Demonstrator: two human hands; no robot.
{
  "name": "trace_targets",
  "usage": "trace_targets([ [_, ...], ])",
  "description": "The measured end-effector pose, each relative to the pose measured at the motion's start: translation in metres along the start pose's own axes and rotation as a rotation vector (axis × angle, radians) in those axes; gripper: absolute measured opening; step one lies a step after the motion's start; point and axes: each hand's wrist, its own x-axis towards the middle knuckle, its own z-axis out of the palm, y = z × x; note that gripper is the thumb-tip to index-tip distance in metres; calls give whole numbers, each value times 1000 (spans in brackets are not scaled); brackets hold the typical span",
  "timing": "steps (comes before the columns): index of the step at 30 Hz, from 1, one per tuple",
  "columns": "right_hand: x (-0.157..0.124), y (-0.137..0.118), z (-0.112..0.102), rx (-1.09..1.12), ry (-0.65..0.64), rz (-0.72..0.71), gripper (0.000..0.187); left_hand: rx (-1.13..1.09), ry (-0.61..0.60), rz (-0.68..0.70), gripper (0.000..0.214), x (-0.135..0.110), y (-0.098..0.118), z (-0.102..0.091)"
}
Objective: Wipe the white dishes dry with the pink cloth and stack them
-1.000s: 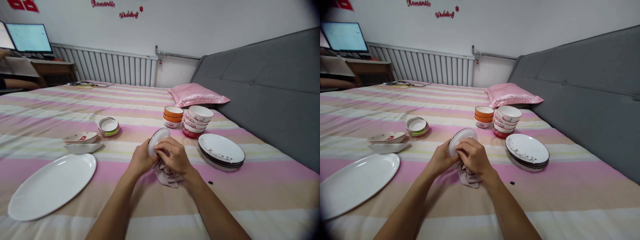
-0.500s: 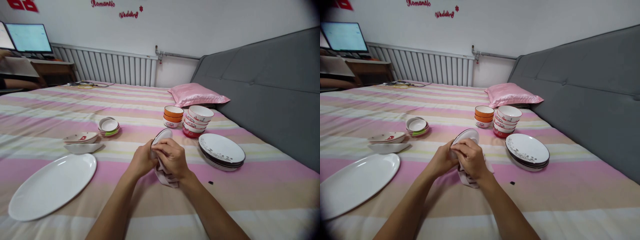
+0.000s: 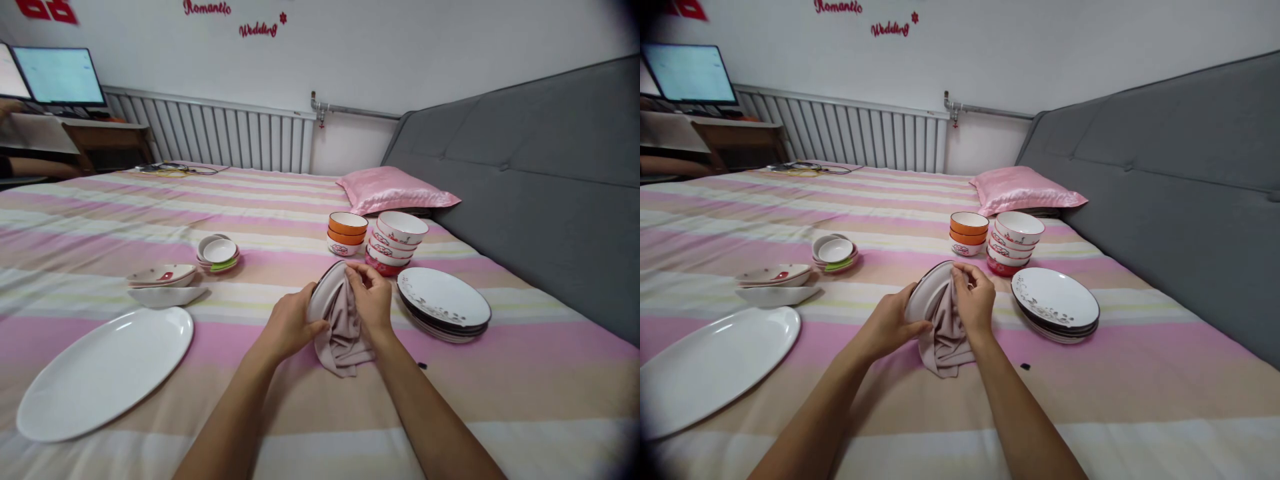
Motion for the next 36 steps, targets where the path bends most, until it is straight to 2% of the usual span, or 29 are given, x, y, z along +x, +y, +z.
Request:
trace_targets([
  [6, 7, 27, -3, 127, 16, 246, 28, 4, -9, 12, 54, 0, 0, 1],
  [11, 9, 41, -5, 94, 51, 371, 26, 0, -15, 41, 51, -1, 0, 2],
  [14, 10, 45, -6, 82, 72, 386, 27, -2, -25, 52, 48, -1, 0, 2],
  [18, 12, 38, -8, 31, 108, 219, 27, -2, -35, 70, 45, -2, 1, 3],
  [25, 5, -1, -8, -156, 105, -168, 25, 8, -41, 70, 47, -2, 2, 2],
  [32, -9, -26, -2, -271, -5, -537, 20, 0, -43, 31, 54, -1, -1, 0],
  [36, -18, -32, 3, -291, -116, -669, 25, -16, -27, 37, 56, -1, -5, 0],
])
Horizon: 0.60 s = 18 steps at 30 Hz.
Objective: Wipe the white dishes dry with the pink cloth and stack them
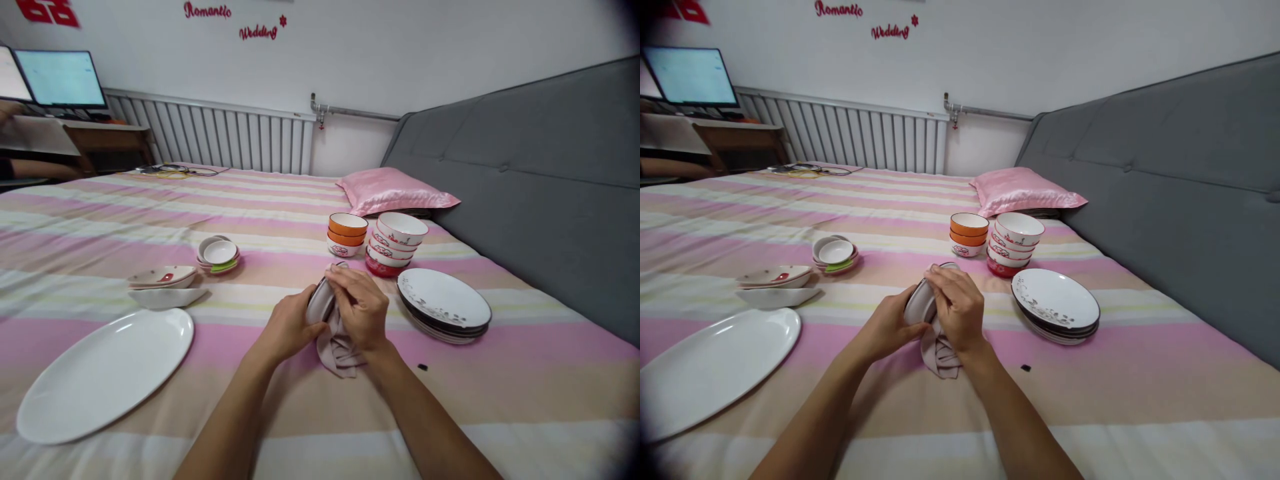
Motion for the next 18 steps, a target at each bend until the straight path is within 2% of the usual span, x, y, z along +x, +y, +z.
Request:
trace_targets([
  [3, -2, -9, 3, 34, -74, -59, 30, -12, 28, -3, 56, 0, -4, 1],
  [7, -4, -19, 7, 87, -170, -111, 35, -2, 48, -37, 35, 0, -9, 4],
  [12, -7, -18, 8, 63, -182, -158, 35, 18, 36, -50, 26, 1, -8, 4],
  [18, -4, -4, 4, -85, -120, -94, 34, 4, 49, 6, 45, 1, -2, 5],
])
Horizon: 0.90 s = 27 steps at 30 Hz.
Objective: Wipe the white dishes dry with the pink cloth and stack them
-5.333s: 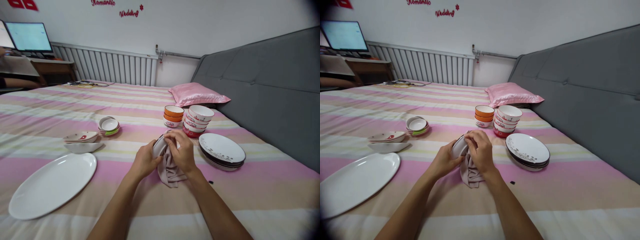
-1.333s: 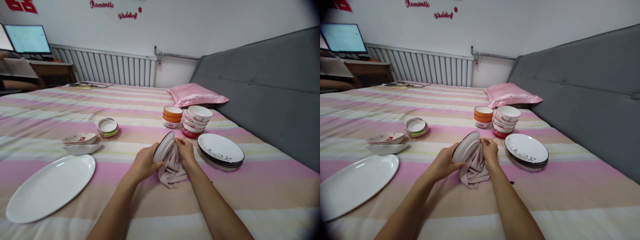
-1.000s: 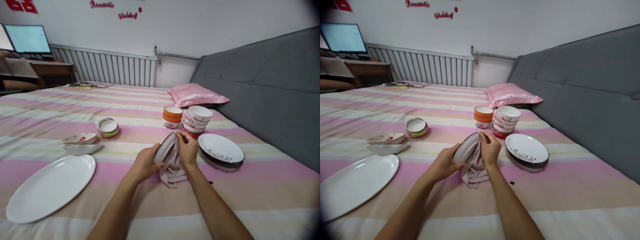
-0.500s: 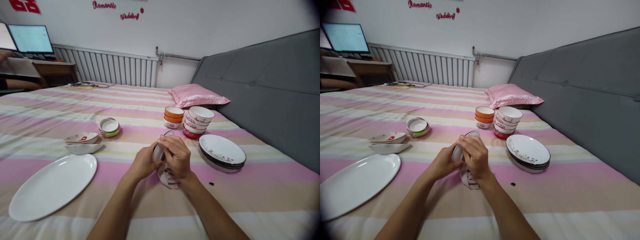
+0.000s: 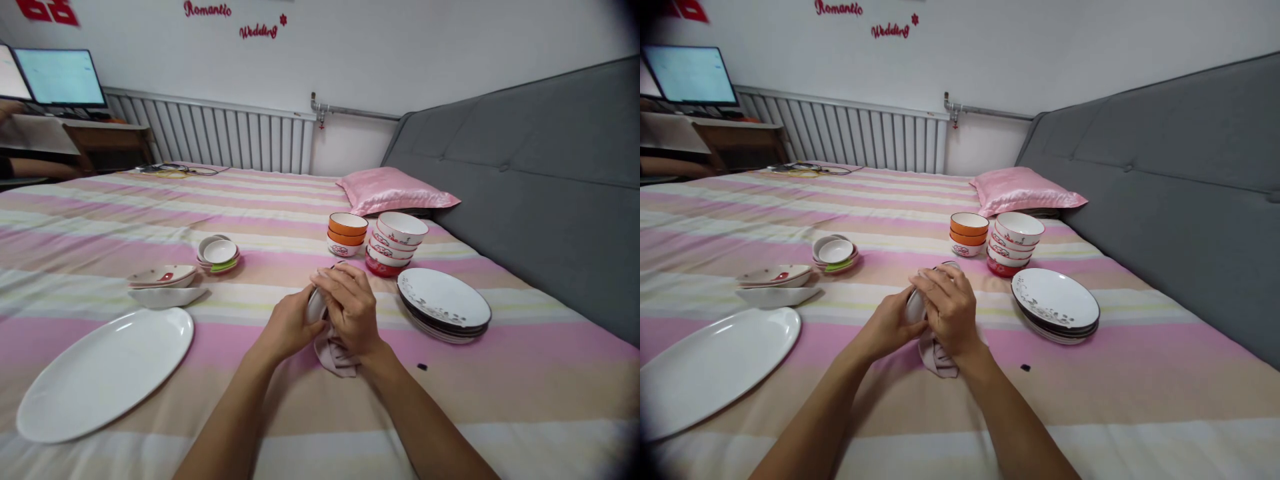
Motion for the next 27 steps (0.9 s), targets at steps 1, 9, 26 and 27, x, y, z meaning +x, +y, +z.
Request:
trace_targets([
  [1, 1, 2, 0, -19, 1, 26, 34, -1, -10, 1, 47, 0, 1, 0],
  [9, 3, 24, -3, -92, 13, 193, 34, 51, -94, -82, 41, 1, -3, 2],
  [26, -2, 61, -13, -47, 172, 421, 37, -168, -106, -55, 21, 6, -10, 18],
  [27, -4, 64, -12, -38, 175, 454, 37, -214, -89, -54, 23, 6, -9, 16],
])
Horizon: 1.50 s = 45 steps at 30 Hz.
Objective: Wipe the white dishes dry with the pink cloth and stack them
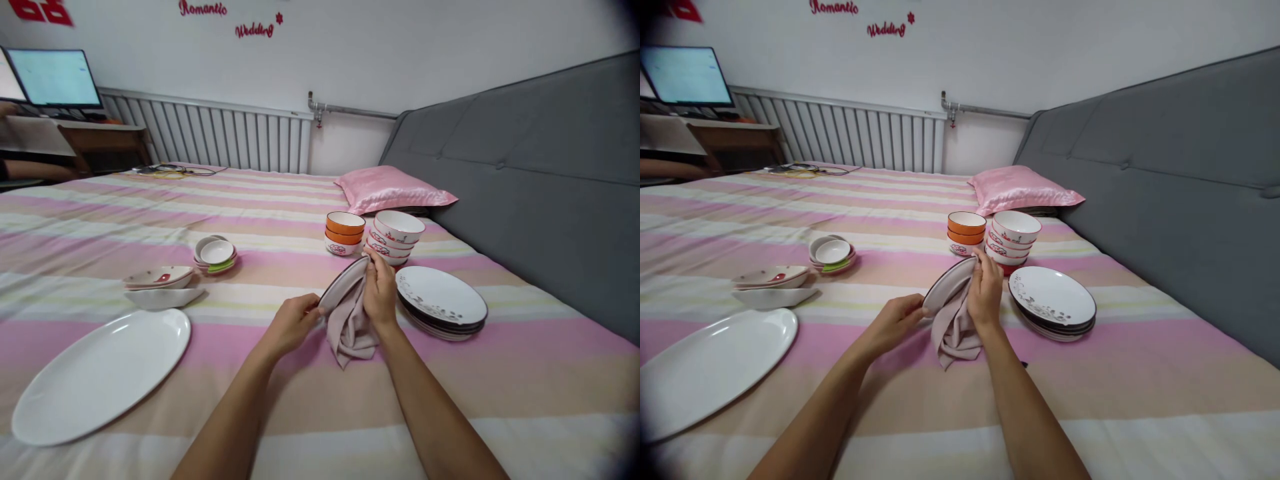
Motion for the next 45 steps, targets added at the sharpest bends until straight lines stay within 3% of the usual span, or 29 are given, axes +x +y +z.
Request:
trace_targets([
  [6, -6, 7, 9, 135, -72, 155, 39, -289, 155, 15, 28, -2, 12, -8],
  [12, -16, -15, 17, 286, -306, 124, 40, -338, 269, 5, 29, -3, 16, -16],
  [18, -20, -34, 13, 363, -439, 11, 43, -193, 295, 12, 31, -2, 12, -19],
  [27, -29, -68, 7, 239, -605, -314, 45, -111, 333, 67, 28, -1, 8, -17],
  [31, -30, -71, 8, 202, -598, -360, 45, -99, 332, 88, 26, 0, 6, -16],
  [37, -29, -61, 12, 103, -490, -365, 47, -69, 301, 94, 29, -1, 12, -15],
  [45, -23, -44, 9, 59, -412, -172, 49, -66, 222, 127, 30, -3, 16, -14],
])
